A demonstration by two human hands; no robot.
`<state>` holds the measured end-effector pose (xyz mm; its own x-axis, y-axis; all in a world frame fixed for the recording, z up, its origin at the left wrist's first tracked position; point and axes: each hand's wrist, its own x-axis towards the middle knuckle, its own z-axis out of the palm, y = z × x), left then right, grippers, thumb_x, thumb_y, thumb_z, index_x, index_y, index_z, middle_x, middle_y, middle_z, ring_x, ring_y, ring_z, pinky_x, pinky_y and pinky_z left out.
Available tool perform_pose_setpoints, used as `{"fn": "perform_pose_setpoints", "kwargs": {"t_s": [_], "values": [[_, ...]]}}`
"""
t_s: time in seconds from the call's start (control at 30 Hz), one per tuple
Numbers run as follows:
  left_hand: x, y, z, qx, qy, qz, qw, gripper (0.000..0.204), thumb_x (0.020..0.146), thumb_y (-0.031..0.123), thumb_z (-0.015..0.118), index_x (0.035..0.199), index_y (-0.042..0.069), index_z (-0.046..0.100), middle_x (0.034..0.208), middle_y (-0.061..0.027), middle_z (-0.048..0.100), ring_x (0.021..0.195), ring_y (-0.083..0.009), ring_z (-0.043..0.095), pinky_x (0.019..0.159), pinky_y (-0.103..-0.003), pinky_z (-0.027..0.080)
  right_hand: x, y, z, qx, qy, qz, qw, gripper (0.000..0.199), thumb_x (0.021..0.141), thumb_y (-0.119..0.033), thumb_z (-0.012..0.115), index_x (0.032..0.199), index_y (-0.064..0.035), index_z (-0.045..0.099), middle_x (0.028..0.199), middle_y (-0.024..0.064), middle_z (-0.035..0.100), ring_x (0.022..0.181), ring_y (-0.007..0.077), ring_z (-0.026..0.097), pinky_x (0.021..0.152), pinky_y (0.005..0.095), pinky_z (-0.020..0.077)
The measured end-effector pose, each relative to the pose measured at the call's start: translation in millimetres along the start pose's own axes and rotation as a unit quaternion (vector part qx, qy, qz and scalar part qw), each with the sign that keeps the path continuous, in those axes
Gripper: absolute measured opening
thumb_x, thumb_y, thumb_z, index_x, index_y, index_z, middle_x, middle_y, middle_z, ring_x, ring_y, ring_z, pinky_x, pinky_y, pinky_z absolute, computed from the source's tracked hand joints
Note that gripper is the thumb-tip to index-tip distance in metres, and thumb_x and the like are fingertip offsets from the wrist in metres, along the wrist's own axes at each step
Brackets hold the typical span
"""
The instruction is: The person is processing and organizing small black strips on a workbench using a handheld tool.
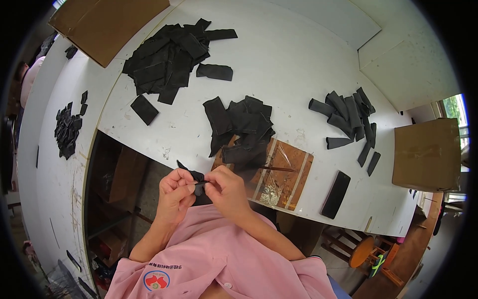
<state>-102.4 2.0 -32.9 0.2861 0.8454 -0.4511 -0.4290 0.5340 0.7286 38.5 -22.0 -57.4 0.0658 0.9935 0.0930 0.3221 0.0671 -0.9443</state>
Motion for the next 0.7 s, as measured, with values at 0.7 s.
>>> {"fn": "perform_pose_setpoints", "kwargs": {"t_s": [0.7], "values": [[0.3, -11.1, 18.6, -0.004, -0.045, -0.020, 0.999, 0.037, 0.070, -0.014, 0.049, 0.104, -0.002, 0.042, 0.083, -0.0121, 0.062, 0.034, -0.0042, 0.035, 0.031, -0.017, 0.026, -25.2, -0.2, -24.0, 0.390, -0.073, 0.236, 0.887, 0.020, 0.083, -0.022, 0.055, 0.072, -0.0060, 0.049, 0.065, -0.0041, 0.043, 0.060, 0.0047, 0.039, 0.056, 0.0188, 0.0327]]}}
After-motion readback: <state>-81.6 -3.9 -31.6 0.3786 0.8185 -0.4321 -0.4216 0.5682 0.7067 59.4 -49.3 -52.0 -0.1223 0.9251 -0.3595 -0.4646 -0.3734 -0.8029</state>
